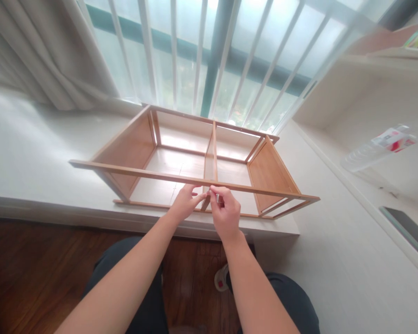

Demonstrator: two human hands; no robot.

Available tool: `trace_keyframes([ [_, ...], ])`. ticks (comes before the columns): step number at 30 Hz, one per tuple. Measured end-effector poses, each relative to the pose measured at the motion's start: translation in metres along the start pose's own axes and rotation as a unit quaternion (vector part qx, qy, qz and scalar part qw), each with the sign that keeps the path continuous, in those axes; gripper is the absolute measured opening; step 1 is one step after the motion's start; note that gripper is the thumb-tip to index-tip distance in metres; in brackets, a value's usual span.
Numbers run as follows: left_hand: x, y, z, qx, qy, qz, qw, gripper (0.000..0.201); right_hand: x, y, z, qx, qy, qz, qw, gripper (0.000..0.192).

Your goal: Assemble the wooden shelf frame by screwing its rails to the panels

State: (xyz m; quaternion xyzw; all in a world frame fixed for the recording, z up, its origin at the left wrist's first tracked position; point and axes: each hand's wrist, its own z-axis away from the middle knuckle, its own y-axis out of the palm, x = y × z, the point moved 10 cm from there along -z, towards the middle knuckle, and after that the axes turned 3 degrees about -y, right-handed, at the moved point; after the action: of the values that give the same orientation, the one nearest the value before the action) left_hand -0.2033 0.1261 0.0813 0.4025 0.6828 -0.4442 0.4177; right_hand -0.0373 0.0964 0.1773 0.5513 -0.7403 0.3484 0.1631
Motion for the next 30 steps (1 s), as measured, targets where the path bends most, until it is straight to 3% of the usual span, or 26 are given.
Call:
trace_keyframes([
  [5, 0.001, -0.001, -0.010, 0.022, 0.022, -0.034, 0.999, 0.025, -0.004, 0.000, 0.002, -0.010, -0.004, -0.005, 1.000, 0.013],
  [14, -0.022, 0.003, -0.006, 0.042, 0.061, -0.017, 0.997, 0.037, -0.003, 0.001, 0.004, -0.022, -0.005, -0.006, 1.000, 0.012],
  [20, -0.017, 0.004, -0.006, 0.047, 0.052, 0.004, 0.998, 0.031, -0.002, 0.000, 0.000, -0.028, -0.007, -0.004, 1.000, 0.014],
  [30, -0.021, 0.005, -0.005, 0.049, 0.040, 0.031, 0.998, 0.029, -0.021, -0.001, 0.006, -0.076, 0.061, -0.054, 0.994, 0.022],
])
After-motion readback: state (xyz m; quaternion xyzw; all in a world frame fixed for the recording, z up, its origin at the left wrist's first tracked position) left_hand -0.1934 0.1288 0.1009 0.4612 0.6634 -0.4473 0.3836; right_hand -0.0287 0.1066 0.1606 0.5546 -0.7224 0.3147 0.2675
